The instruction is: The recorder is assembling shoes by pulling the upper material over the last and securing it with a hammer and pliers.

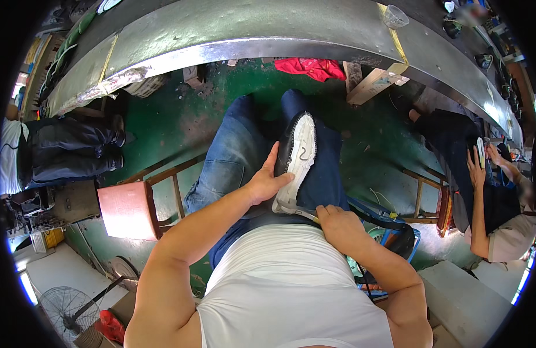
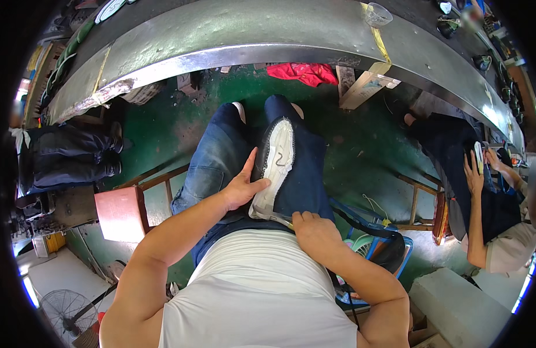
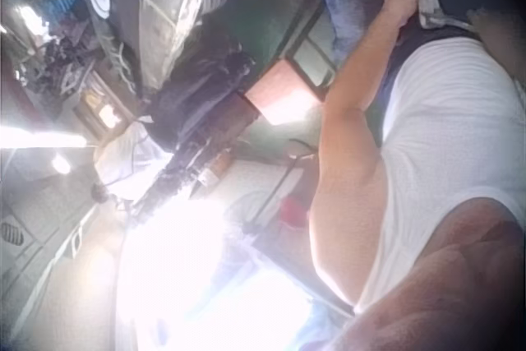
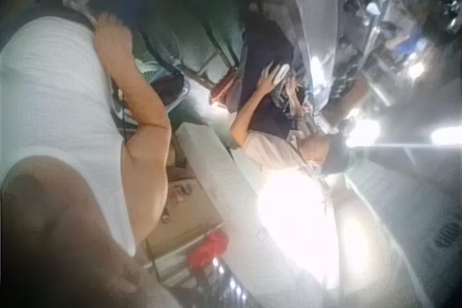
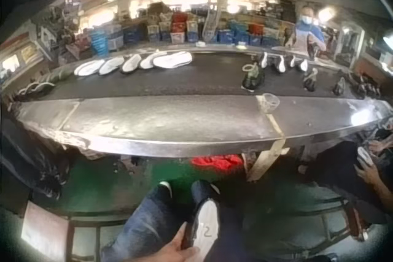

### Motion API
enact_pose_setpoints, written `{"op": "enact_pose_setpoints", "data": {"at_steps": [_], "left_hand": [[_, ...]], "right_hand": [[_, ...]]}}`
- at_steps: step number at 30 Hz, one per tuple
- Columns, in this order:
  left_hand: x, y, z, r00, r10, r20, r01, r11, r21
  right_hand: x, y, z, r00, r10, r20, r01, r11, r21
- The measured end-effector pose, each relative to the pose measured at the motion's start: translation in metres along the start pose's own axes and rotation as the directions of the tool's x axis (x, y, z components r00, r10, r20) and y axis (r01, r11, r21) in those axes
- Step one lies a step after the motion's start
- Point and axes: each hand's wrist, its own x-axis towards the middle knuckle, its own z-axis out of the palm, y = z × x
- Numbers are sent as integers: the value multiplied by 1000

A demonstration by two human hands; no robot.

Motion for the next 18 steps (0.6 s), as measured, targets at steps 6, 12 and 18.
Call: {"op": "enact_pose_setpoints", "data": {"at_steps": [6,12,18], "left_hand": [[-16,-2,13,995,22,-97,24,893,450],[-31,-22,0,996,-19,86,1,979,205],[-22,-20,5,998,56,40,-64,970,233]], "right_hand": [[0,27,3,946,76,314,-152,962,225],[3,47,-38,836,-54,547,-292,799,526],[52,37,-29,975,223,16,-165,672,722]]}}
